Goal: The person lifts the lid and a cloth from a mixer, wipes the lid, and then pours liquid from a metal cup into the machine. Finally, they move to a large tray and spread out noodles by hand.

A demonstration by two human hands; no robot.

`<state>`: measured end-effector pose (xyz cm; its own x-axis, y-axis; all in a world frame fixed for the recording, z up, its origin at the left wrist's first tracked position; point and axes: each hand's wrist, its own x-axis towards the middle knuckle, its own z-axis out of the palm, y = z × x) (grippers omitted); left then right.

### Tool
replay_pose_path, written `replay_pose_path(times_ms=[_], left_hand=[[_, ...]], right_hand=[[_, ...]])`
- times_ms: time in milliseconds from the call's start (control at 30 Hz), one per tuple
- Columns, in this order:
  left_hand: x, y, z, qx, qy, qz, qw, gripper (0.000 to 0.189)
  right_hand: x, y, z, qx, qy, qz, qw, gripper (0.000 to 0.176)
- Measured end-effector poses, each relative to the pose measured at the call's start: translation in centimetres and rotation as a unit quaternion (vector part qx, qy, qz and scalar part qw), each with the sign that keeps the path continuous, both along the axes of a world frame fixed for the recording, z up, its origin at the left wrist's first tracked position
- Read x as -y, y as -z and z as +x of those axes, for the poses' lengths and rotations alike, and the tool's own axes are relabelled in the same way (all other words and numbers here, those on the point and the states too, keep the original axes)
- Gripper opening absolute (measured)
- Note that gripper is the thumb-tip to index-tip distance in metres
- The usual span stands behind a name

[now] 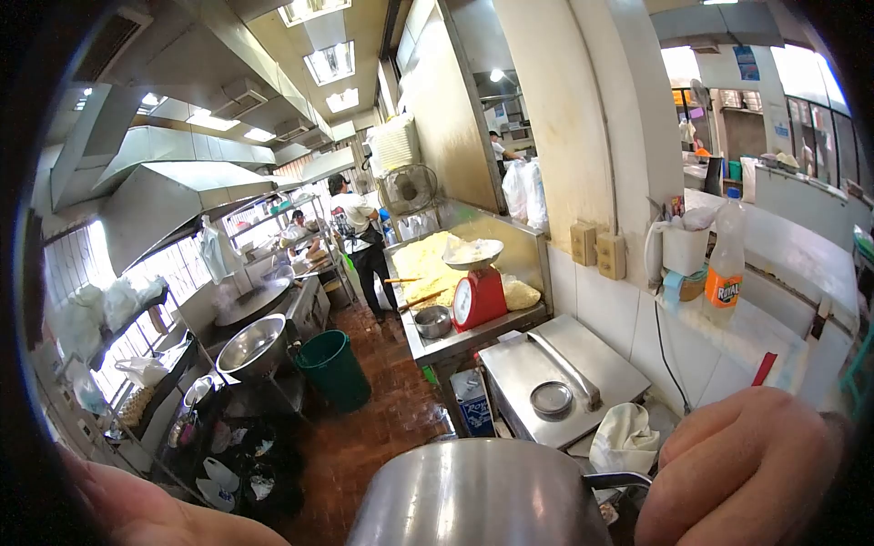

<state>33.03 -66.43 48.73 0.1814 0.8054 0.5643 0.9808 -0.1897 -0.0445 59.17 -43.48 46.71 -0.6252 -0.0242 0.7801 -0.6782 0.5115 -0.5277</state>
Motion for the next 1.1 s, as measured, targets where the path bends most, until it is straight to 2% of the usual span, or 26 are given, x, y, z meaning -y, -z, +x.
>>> replay_pose_path(times_ms=[33,67,100,133,167,267,300,367,400,467,500,567,600,667,800,967,1100], left_hand=[[0.0,0.0,0.0,0.000,-0.001,-0.001,1.000,0.055],[0.0,0.0,0.1,0.000,-0.001,-0.001,1.000,0.055],[0.1,0.0,0.1,0.000,-0.002,-0.001,1.000,0.055],[0.1,0.0,0.1,0.000,-0.003,-0.001,1.000,0.055],[0.2,0.0,0.2,0.000,-0.002,-0.001,1.000,0.055],[0.3,0.0,0.3,0.002,-0.001,-0.002,1.000,0.055],[0.3,0.0,0.2,0.002,-0.002,-0.002,1.000,0.055],[0.4,-0.1,0.4,0.003,-0.002,-0.001,1.000,0.055],[0.4,0.0,0.4,0.001,-0.003,-0.002,1.000,0.055],[0.4,0.0,0.5,0.003,-0.002,-0.001,1.000,0.055],[0.5,0.1,0.5,0.002,-0.002,-0.001,1.000,0.055],[0.5,0.1,0.5,0.002,-0.002,-0.002,1.000,0.056],[0.5,0.1,0.5,0.002,-0.002,-0.003,1.000,0.056],[0.6,0.1,0.6,0.003,-0.003,-0.003,1.000,0.056],[0.8,0.1,0.7,0.003,-0.003,-0.003,1.000,0.056],[0.9,0.2,0.8,0.003,-0.005,-0.003,1.000,0.056],[1.1,0.1,1.0,0.002,-0.007,-0.002,1.000,0.057]], right_hand=[[-0.5,-2.3,0.2,0.102,-0.002,0.111,0.989,0.023],[-0.8,-3.6,0.3,0.201,-0.003,0.219,0.955,0.023],[-0.6,-2.1,0.2,0.199,-0.003,0.220,0.955,0.023],[-0.5,0.9,0.1,0.085,-0.014,0.117,0.989,0.023],[-0.1,1.9,-0.6,-0.031,-0.025,0.011,0.999,0.023],[0.7,1.8,-0.2,-0.050,0.023,-0.006,0.998,0.022],[0.8,1.2,0.2,-0.050,0.023,-0.005,0.998,0.022],[0.4,-0.9,1.1,0.106,0.029,0.091,0.990,0.021],[0.2,-2.0,1.0,0.106,0.029,0.093,0.990,0.021],[-0.1,-3.6,0.6,0.187,0.012,0.217,0.958,0.021],[0.0,-3.0,0.7,0.187,0.012,0.217,0.958,0.021],[0.4,-1.5,0.6,0.108,0.015,0.118,0.987,0.020],[0.2,-2.1,0.6,0.108,0.015,0.118,0.987,0.020],[-0.2,-3.8,0.5,0.186,0.008,0.225,0.956,0.020],[0.1,-3.8,0.6,0.187,0.039,0.221,0.956,0.027],[0.0,-3.7,0.7,0.158,0.010,0.232,0.960,0.019],[0.0,-4.3,0.7,0.164,0.011,0.252,0.954,0.019]])
